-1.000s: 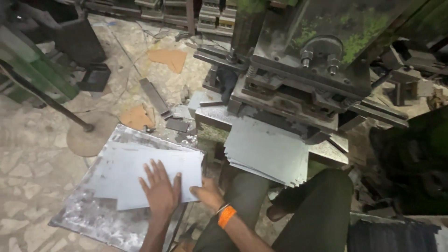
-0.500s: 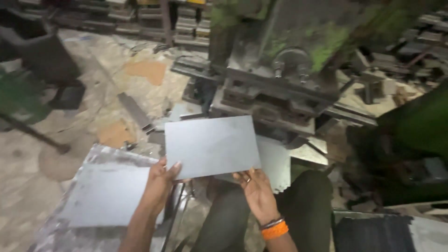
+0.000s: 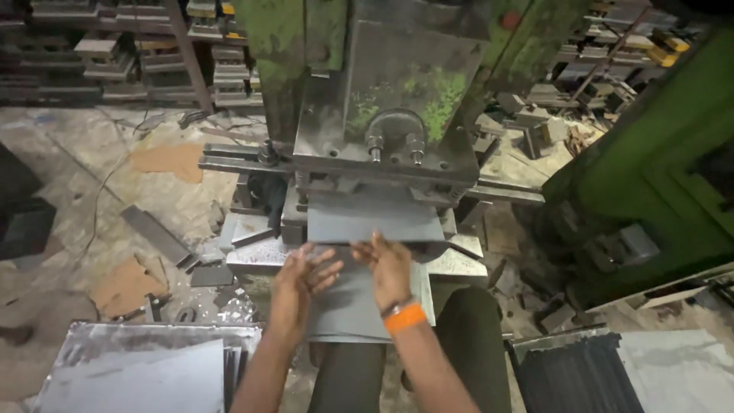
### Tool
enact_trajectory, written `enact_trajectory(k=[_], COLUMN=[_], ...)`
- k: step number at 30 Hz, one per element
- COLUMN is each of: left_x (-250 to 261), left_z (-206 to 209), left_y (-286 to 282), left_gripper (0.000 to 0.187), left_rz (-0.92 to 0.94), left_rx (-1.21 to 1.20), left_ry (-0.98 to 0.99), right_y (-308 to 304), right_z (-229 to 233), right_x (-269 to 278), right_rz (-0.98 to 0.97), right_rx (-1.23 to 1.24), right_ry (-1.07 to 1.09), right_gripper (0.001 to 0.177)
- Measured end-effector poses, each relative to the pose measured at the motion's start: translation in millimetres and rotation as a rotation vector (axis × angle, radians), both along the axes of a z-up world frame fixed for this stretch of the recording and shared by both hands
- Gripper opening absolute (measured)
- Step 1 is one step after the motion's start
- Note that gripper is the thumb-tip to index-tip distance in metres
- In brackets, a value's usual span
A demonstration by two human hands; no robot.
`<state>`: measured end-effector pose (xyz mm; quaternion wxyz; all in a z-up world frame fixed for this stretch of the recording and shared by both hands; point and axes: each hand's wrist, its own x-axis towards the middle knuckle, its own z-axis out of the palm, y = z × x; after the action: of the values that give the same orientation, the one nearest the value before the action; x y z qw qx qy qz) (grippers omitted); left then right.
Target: The recorder is feeding metal sheets into a stamping machine and stacking the finished parts.
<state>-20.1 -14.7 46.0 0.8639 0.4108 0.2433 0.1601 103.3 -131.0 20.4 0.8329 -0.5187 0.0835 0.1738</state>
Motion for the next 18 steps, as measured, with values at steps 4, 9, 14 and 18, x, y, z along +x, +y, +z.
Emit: enact_trajectory(k=[4, 9, 14, 18], left_x=[-8.6, 0.8, 9.3, 6.6], left_z=[-22.9, -87.2, -98.4, -99.8], left_y=[-18.2, -44.1, -59.2, -62.0], left_gripper=[0.053, 0.031, 0.025, 0.026], left_rz=[0.01, -0.047, -0.052, -0.056], left_rx=[-0.033, -0.003, 0.087, 0.172], left_ry=[0.138, 0.054, 0.024, 0.02], right_y=[47.1, 84.0, 85.9, 85.5], right_z=[-29.9, 10.2, -2.0, -18.0], right_x=[60.9, 70.8, 80.8, 94.1], right_rz=[-0.046, -0.363, -0.438, -0.468], right_rx=[0.081, -0.131, -0.042, 0.101], right_ry=[-0.031, 0.2, 0.185, 0.142], right_gripper=[0.024, 0.014, 0.017, 0.006])
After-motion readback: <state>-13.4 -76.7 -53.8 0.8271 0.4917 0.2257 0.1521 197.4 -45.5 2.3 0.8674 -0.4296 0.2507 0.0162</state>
